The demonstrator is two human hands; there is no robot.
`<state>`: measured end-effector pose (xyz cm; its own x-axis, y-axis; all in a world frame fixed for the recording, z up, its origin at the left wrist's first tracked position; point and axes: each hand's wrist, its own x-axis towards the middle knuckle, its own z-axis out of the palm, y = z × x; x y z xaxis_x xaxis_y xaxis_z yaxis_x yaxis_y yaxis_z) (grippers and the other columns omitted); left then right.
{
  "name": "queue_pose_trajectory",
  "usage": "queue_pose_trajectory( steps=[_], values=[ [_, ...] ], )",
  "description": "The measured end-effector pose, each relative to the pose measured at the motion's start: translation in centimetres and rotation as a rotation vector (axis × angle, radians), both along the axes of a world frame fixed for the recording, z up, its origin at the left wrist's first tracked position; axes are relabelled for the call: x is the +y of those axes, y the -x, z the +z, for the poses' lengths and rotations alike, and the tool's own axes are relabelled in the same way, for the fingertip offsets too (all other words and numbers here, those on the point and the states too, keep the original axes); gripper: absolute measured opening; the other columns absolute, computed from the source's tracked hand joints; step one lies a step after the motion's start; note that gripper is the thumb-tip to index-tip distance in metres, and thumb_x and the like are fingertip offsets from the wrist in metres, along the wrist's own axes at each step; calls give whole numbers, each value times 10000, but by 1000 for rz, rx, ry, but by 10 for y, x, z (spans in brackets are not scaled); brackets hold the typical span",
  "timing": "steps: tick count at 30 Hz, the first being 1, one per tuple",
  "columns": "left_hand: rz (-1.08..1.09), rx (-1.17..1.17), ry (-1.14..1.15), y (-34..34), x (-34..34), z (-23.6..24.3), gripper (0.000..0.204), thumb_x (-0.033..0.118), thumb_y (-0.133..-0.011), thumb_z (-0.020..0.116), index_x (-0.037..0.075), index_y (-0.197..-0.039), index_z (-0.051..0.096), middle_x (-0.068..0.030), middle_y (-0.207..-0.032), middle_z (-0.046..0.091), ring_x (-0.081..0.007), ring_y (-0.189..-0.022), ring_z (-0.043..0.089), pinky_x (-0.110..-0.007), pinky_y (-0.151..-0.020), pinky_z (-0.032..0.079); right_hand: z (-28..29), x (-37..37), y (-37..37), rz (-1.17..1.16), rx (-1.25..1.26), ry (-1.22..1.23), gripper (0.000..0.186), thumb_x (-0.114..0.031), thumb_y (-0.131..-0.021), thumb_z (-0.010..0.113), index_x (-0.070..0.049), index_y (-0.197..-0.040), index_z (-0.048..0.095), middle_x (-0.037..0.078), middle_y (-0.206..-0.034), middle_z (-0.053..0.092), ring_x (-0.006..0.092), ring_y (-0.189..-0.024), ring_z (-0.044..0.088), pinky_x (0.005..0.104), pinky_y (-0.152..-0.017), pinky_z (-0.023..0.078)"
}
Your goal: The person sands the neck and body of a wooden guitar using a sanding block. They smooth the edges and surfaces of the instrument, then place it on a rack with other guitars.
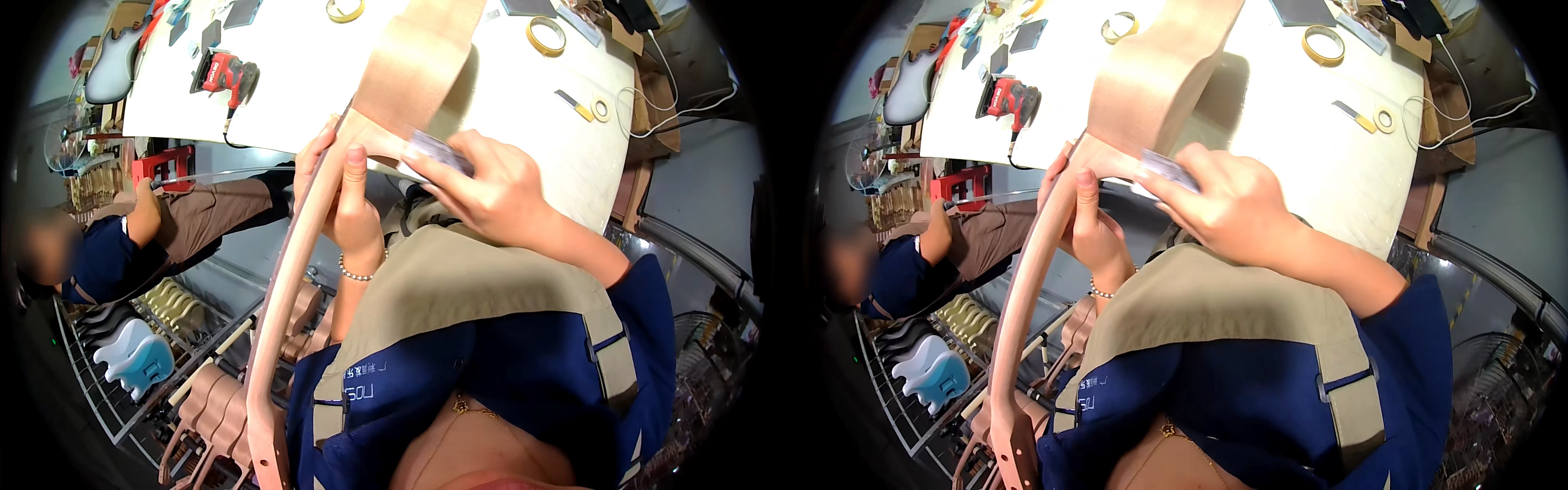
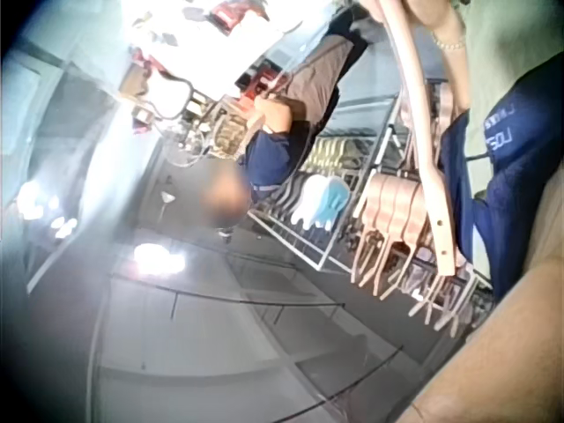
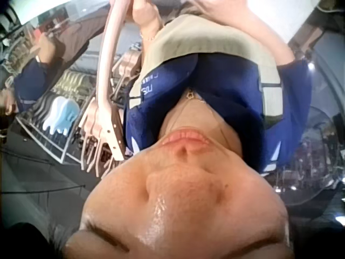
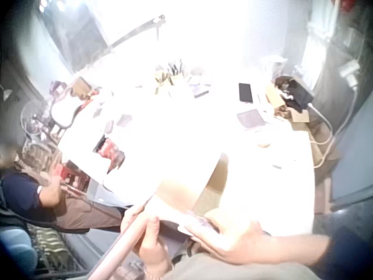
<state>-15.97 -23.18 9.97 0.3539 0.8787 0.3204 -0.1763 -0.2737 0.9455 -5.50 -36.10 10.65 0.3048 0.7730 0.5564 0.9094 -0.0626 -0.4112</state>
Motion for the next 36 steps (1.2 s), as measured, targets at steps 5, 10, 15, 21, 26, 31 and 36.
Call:
queue_pose_trajectory(
  steps=[5, 10, 15, 21, 26, 31, 36],
  values=[
    [6, -74, 52, -4, -1, 4, 341, 26, -808, 655, -54, -1117, 535, -192, -1129, 586, -247, -1040, 559, -342, -942, 425, 1, -13, -9, -13, 60, -42, 351, -228, -674, 723, -173, -1018, 682, 45, -779, 521, 177, -558, 536, 293, -479, 441],
    [8, -101, 92, -9, -4, 3, 285, 28, -808, 664, -63, -1053, 549, -193, -1090, 595, -244, -1008, 567, -336, -917, 439, -3, 14, 10, -109, -14, -53, 309, -229, -698, 713, -150, -995, 676, 53, -805, 532, 179, -591, 548, 283, -497, 445],
    [3, -66, 21, -3, -1, 1, 279, 22, -806, 662, -63, -1049, 553, -192, -1080, 601, -237, -1003, 570, -325, -909, 437, -1, -15, 2, 56, 93, 36, 315, -194, -705, 706, -129, -1011, 668, 63, -883, 564, 195, -664, 574, 284, -539, 466],
    [5, -52, 31, -4, -3, 4, 267, 30, -808, 664, -61, -1040, 568, -185, -1049, 618, -231, -985, 578, -328, -902, 442, 4, -2, -7, 231, 278, -145, 319, -97, -741, 680, -64, -1057, 655, 100, -1097, 624, 212, -808, 611, 291, -628, 499],
    [-13, -14, -9, -3, -5, 4, 274, 26, -797, 675, -63, -1037, 575, -189, -1049, 622, -228, -972, 589, -334, -899, 445, -8, 1, 0, 122, 230, -122, 216, -123, -766, 662, -94, -978, 690, 12, -1016, 669, 156, -605, 546, 257, -563, 483],
    [-29, 6, 47, 0, -8, 3, 359, 24, -773, 693, -74, -1083, 542, -201, -1107, 592, -247, -1022, 570, -332, -929, 434, -11, 15, 2, 127, 362, -230, 206, -111, -790, 644, -84, -989, 689, 34, -1006, 675, 177, -666, 608, 270, -588, 499],
    [-52, 20, -12, 0, -7, 0, 351, 5, -778, 680, -83, -1083, 529, -206, -1106, 595, -250, -1029, 571, -332, -928, 439, -7, 4, 1, 126, 404, -180, 194, -98, -803, 630, -77, -987, 687, 53, -1002, 676, 210, -729, 637, 289, -632, 512]
  ],
)
